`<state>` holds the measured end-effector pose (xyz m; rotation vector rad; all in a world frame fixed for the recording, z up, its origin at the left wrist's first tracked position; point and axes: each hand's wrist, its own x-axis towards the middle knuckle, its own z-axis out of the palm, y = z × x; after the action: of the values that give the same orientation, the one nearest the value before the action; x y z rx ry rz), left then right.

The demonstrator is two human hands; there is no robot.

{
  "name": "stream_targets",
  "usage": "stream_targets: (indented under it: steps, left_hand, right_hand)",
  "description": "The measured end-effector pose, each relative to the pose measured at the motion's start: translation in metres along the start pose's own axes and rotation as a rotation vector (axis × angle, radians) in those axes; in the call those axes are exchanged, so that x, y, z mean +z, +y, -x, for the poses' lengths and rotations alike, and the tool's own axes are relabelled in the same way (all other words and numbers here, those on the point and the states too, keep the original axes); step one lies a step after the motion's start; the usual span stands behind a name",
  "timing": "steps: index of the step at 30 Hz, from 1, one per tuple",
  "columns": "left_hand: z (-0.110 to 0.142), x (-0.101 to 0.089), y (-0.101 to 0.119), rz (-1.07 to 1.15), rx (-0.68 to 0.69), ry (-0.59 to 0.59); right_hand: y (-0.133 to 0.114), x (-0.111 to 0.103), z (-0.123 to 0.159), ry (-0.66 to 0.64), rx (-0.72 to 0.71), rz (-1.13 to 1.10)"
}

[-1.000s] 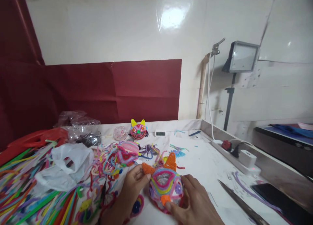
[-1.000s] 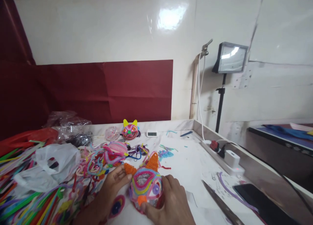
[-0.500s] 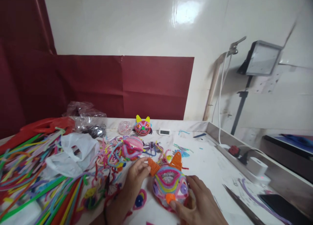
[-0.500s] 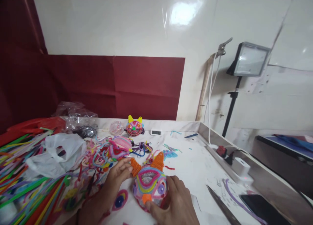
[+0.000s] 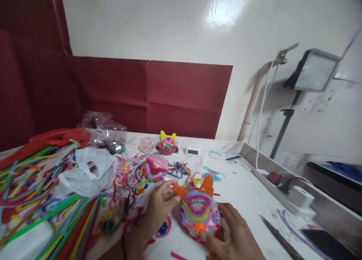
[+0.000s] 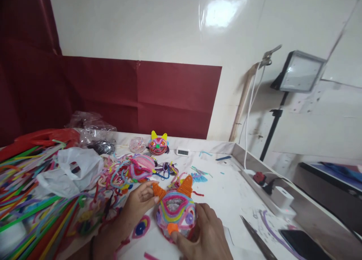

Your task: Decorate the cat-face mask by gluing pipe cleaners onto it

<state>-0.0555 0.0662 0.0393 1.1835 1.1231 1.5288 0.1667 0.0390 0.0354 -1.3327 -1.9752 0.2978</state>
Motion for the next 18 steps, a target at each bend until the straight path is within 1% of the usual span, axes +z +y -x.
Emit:
stream_targets:
  steps: [5, 10, 12, 18]
  left_hand:
    - [0.002, -0.004, -0.005, -0.013, 0.006, -0.004]
    - [0.003, -0.009, -0.008, 0.016, -0.005, -0.066]
    - [0.004, -0.009, -0.007, 0.030, -0.010, -0.109]
    - [0.010, -0.005, 0.005, 0.043, -0.036, -0.304]
  right_hand:
    - [0.001, 0.001, 0.000, 0.011, 0.001, 0.003]
    - [0.002, 0.000, 0.000, -0.020, -0.011, -0.004]
    - [0.002, -0.001, 0.000, -0.027, -0.007, -0.027]
    - [0.001, -0.004, -0.001, -0.039, 0.030, -0.086]
